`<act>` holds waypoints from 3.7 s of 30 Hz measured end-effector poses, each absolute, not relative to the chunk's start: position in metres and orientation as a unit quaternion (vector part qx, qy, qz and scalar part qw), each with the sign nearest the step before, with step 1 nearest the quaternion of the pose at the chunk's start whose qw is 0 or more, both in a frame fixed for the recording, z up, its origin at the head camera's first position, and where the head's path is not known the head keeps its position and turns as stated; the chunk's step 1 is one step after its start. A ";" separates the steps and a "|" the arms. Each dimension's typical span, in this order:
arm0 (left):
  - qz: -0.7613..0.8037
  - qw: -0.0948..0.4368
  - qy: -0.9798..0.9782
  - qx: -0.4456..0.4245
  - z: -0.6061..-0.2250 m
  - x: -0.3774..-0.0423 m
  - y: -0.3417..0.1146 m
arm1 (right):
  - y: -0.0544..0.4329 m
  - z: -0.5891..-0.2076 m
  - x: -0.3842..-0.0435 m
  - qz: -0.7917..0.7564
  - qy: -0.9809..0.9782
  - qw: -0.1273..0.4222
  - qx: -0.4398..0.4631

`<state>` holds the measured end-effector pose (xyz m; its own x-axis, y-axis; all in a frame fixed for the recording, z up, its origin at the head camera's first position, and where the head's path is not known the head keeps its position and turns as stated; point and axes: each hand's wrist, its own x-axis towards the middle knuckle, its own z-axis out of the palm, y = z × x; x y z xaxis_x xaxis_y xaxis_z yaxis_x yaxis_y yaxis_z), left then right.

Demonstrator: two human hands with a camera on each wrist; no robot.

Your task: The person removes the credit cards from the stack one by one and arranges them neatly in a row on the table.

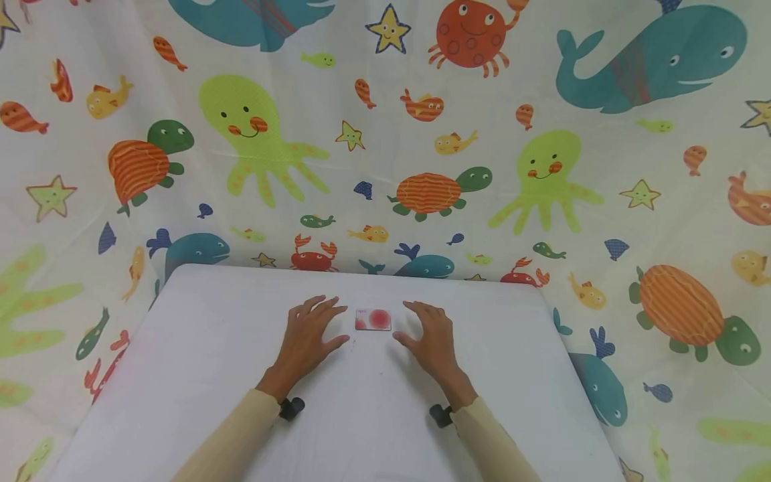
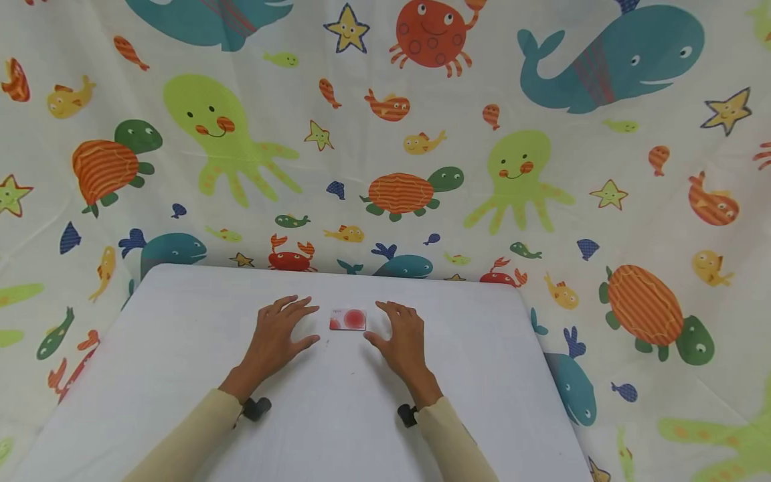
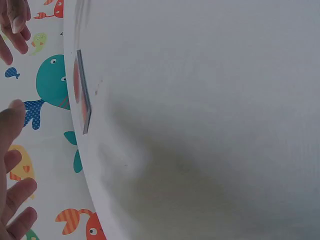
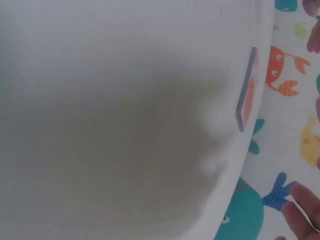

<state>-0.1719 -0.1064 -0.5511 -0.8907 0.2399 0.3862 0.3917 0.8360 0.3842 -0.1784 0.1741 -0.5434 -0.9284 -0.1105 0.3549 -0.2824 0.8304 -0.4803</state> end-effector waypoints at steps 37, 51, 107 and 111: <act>-0.305 0.109 -0.931 -0.170 -0.578 -0.211 -0.084 | 0.164 -0.577 -0.221 0.266 -0.955 0.037 0.122; -0.291 0.061 -0.941 -0.160 -0.584 -0.220 -0.077 | 0.160 -0.583 -0.230 0.247 -0.957 0.024 0.151; -0.277 0.134 -0.934 -0.182 -0.554 -0.188 -0.117 | 0.139 -0.554 -0.202 0.308 -0.931 0.055 0.189; -0.276 0.151 -0.930 -0.190 -0.553 -0.184 -0.123 | 0.133 -0.553 -0.199 0.318 -0.928 0.053 0.189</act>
<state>-0.1836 -0.1227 -0.5528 -0.8827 0.2693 0.3852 0.4359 0.7756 0.4566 -0.1986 0.1335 -0.5530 -0.9230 -0.3163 0.2191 -0.3842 0.7269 -0.5692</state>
